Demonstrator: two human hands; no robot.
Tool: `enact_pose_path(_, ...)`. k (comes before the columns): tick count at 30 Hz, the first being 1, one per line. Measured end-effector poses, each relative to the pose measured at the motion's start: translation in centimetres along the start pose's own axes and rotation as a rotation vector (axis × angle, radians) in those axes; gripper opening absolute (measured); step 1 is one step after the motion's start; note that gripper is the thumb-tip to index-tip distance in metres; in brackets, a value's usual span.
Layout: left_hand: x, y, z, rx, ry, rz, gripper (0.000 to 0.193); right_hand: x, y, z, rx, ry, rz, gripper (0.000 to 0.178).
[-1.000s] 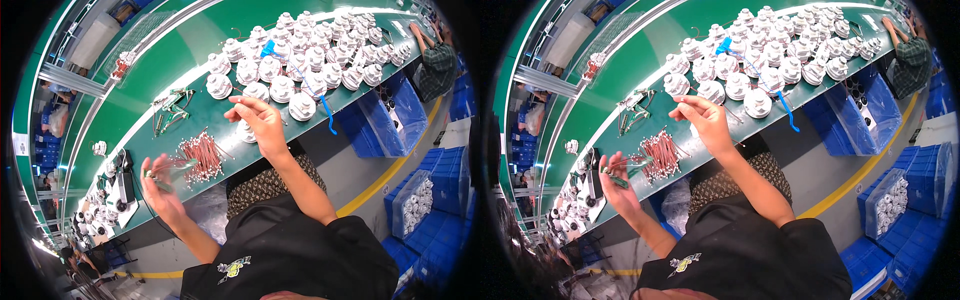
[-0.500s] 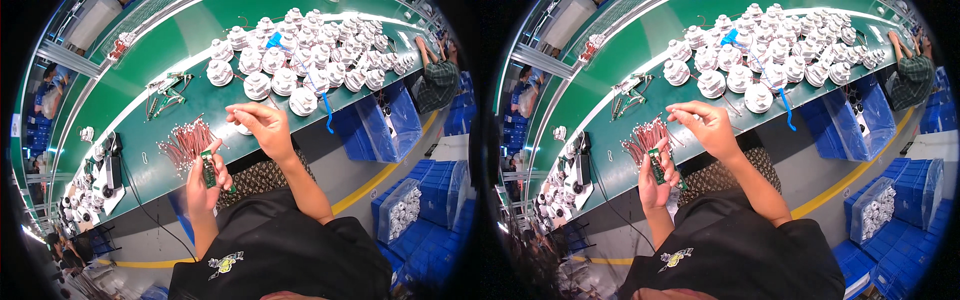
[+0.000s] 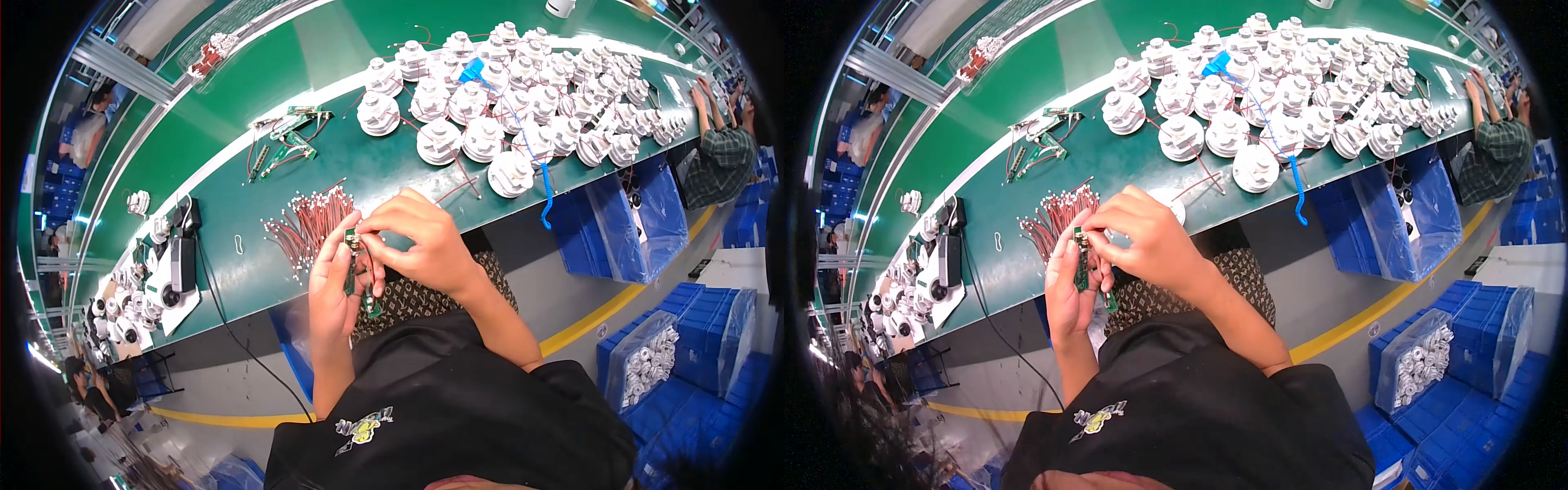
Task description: The person assembles electronic components by connecting wire harnesses to circuit boards and attaching them to device bases.
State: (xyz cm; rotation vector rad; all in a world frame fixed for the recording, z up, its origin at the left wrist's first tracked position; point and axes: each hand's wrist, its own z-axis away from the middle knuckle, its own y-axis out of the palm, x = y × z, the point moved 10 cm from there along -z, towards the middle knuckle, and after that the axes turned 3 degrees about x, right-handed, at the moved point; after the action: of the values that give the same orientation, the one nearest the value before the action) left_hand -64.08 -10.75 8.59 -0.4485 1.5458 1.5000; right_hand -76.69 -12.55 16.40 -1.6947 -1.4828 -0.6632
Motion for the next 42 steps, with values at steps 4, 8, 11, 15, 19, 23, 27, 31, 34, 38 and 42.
enact_pose_path(4, 0.1, -0.8, -0.4, -0.073, 0.022, -0.089, 0.047, 0.8, 0.8, 0.2, 0.038, -0.097, 0.194, 0.015)
enact_pose_path(8, 0.4, -1.3, -0.3, -0.120, -0.003, -0.190, 0.048, 0.7, 1.5, 0.3, 0.075, -0.129, 0.272, 0.012)
enact_pose_path(11, 0.5, -1.6, -0.3, -0.128, 0.016, -0.175, 0.045, 0.8, 1.7, 0.4, 0.090, -0.148, 0.294, 0.013)
enact_pose_path(15, 0.5, -1.6, -0.1, -0.168, 0.034, -0.207, 0.044, 1.0, 2.0, 0.5, 0.103, -0.179, 0.349, 0.015)
enact_pose_path(19, 0.4, -1.3, -0.3, -0.200, 0.049, -0.233, 0.046, 1.0, 2.0, 0.7, 0.067, -0.183, 0.378, 0.015)
enact_pose_path(23, 0.3, -0.7, -0.3, -0.236, 0.061, -0.266, 0.047, 0.5, 1.6, 1.1, -0.009, -0.171, 0.343, 0.016)
enact_pose_path(27, 0.4, -0.5, -0.2, -0.205, 0.082, -0.353, 0.048, -0.1, 1.4, 1.6, -0.075, -0.128, 0.310, 0.018)
enact_pose_path(31, 0.6, -0.5, -0.4, -0.242, 0.124, -0.438, 0.051, -1.0, 1.5, 2.1, -0.106, -0.113, 0.304, 0.017)
enact_pose_path(34, 0.2, -0.5, -0.3, -0.268, 0.156, -0.540, 0.050, -1.6, 1.4, 2.2, -0.136, -0.084, 0.227, 0.016)
enact_pose_path(38, 0.0, 0.5, 0.0, -0.234, 0.139, -0.608, 0.048, -1.7, 1.4, 2.3, -0.146, -0.082, 0.194, 0.018)
enact_pose_path(42, -0.7, 1.0, 0.5, -0.280, 0.154, -0.706, 0.047, -1.8, 1.7, 2.6, -0.146, -0.072, 0.191, 0.018)
